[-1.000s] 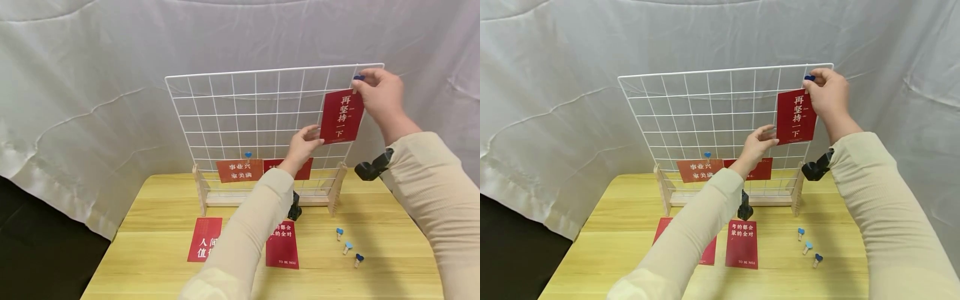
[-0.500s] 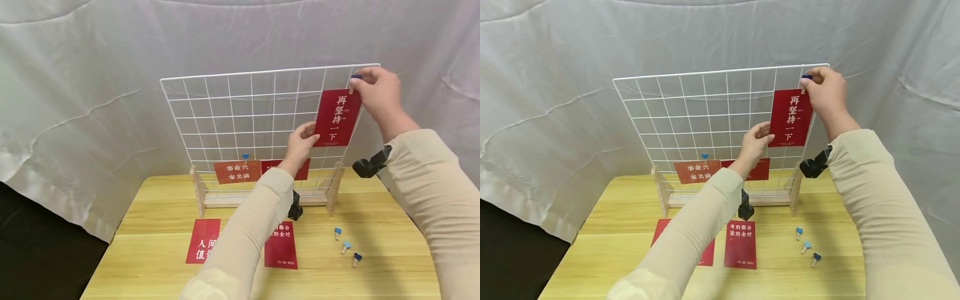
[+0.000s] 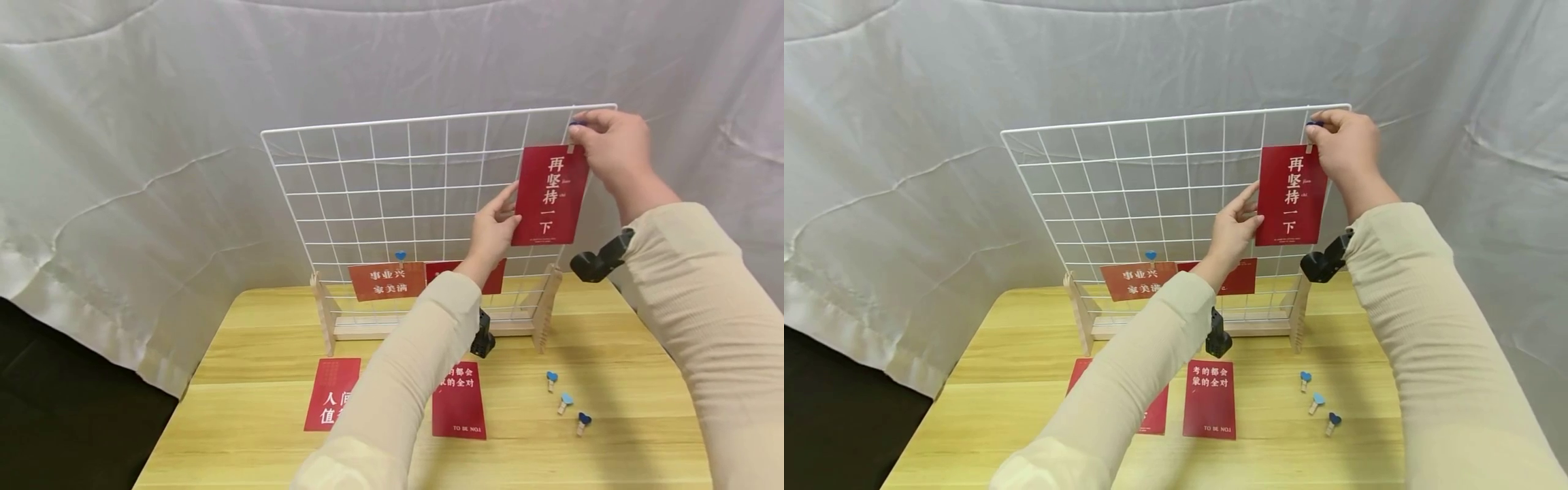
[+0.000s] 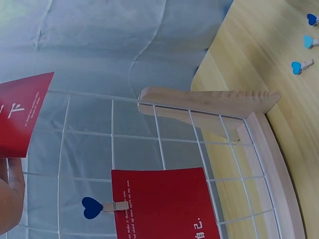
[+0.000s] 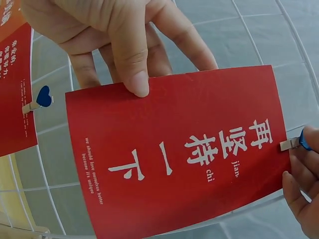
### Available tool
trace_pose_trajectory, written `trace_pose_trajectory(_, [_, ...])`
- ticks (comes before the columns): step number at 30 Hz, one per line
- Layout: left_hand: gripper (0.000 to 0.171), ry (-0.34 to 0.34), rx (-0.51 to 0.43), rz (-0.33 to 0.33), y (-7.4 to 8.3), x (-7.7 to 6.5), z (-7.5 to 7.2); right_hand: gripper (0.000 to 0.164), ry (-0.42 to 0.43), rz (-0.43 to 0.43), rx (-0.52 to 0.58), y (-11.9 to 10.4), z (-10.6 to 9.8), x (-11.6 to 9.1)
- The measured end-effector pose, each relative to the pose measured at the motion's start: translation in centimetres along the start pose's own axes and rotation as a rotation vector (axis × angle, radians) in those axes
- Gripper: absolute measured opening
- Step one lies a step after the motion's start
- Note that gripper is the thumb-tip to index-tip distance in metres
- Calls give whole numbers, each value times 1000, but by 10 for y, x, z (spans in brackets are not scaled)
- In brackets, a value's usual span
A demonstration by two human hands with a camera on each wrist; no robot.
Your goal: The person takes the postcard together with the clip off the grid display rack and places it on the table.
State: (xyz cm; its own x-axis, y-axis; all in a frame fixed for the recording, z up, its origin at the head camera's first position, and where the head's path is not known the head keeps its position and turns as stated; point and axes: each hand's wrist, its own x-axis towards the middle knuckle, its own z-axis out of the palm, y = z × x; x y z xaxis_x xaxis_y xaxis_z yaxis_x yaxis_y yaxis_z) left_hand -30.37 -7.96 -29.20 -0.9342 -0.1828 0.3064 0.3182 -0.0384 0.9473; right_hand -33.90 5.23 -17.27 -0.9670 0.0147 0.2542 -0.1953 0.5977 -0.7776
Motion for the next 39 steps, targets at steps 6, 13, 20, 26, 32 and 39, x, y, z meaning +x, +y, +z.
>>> trace_pose_trajectory(6, [53,-46,-50,-6,2,0,-6,41,12,36,-3,-3,1,1])
trace_pose_trajectory(13, [51,-77,-24,20,21,-7,-15,39,9,56,12,-6,-2,4])
trace_pose_trajectory(20, [50,-83,-8,20,19,-3,-16,16,48,108,232,-2,-5,5])
trace_pose_trajectory(26, [54,-79,7,13,8,4,-16,5,69,147,345,-2,-5,3])
trace_pose_trajectory(32, [57,-91,-25,-33,6,1,-20,7,105,144,393,0,-3,1])
trace_pose_trajectory(39, [53,-93,44,-32,22,-13,-24,6,151,123,453,2,-1,2])
